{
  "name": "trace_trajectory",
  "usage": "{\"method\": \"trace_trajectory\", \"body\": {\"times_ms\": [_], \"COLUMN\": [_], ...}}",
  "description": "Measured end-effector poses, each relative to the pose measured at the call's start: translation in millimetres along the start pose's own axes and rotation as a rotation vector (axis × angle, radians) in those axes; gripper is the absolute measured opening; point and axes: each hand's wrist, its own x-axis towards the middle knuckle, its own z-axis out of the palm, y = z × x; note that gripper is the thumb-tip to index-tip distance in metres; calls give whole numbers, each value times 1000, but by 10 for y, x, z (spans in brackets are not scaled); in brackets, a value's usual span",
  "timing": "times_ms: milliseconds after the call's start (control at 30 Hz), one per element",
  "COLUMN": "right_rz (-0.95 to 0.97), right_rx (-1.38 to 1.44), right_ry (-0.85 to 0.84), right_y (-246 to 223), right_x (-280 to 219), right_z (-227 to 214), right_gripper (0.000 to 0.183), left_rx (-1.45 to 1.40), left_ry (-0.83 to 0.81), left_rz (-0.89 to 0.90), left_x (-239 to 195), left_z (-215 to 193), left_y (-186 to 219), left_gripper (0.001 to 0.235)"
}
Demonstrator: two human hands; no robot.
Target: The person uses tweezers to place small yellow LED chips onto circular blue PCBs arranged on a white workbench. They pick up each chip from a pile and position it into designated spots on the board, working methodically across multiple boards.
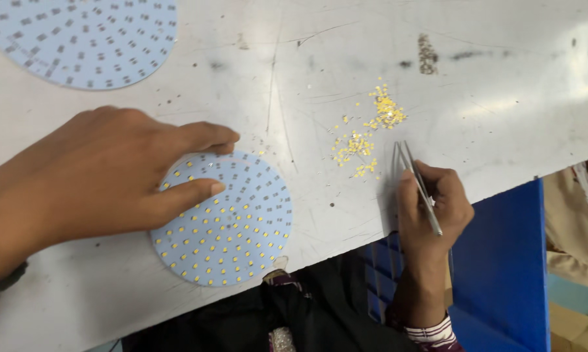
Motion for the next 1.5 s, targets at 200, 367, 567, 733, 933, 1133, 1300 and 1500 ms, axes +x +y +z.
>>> {"method": "trace_trajectory", "body": {"times_ms": [200, 367, 567, 733, 933, 1133, 1300, 1500], "right_rz": [-178, -317, -36, -129, -202, -210, -203, -48], "right_rx": [60, 249, 321, 316, 283, 260, 273, 301], "right_ry": [-120, -192, -203, -257, -294, -302, -303, -281], "right_y": [-34, -3, 184, 242, 210, 199, 221, 241], "right_x": [-280, -384, -263, -232, -196, -186, -196, -218], "right_z": [13, -14, -104, -81, -80, -85, -90, -107], "right_gripper": [14, 20, 16, 18, 20, 18, 18, 18], "left_rx": [-12, 107, 129, 122, 144, 147, 151, 133], "left_ry": [42, -47, -103, -63, -84, -85, -76, -75], "left_rz": [21, -41, -73, -40, -52, -51, -42, -51], "left_x": [27, 51, 54, 62, 66, 63, 62, 65], "left_z": [-1, -18, -30, -6, -1, -8, 3, -10], "left_y": [15, 42, 54, 25, 23, 32, 19, 30], "left_gripper": [59, 57, 56, 56, 58, 58, 58, 57]}}
